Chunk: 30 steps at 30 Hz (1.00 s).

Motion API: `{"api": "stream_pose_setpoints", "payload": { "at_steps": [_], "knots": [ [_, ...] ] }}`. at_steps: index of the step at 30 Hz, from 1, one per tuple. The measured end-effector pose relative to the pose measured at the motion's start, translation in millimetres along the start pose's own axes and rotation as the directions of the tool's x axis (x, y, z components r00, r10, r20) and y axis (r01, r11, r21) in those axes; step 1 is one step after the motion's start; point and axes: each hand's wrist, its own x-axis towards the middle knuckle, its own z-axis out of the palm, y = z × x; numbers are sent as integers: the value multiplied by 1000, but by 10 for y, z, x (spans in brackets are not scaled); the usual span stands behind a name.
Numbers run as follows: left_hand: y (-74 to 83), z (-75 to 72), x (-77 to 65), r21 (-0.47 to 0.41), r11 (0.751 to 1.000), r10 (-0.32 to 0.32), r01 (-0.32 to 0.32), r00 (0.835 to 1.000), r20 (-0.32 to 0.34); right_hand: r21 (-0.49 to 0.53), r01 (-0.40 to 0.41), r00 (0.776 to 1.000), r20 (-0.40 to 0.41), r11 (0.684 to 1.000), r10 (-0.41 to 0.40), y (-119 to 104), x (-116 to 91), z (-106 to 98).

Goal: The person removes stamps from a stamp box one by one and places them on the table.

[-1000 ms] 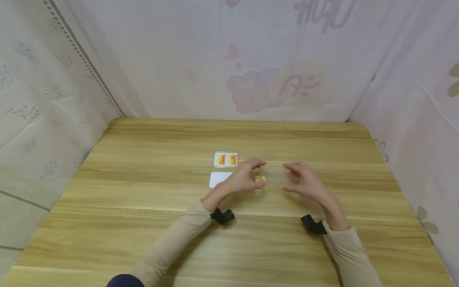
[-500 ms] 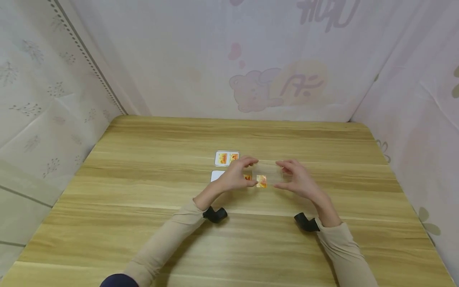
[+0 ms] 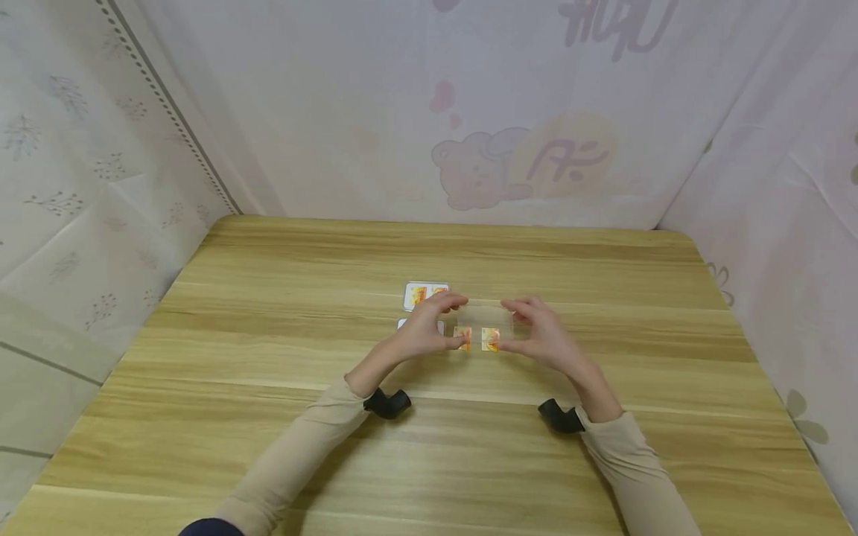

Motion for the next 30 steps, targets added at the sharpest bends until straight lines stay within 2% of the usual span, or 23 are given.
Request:
{"api": "stream_pose_setpoints", "payload": {
  "at_steps": [19,30],
  "knots": [
    [-150,-161,-232,-43,999,-20,18,998,-53,-1,-6,1000,16,1000,6,-138,162,231],
    [-224,-280,-336,-13,1000,-19,18,997,-70,-18,-9,1000,23,1000,10,-236,259,352]
  ]
}}
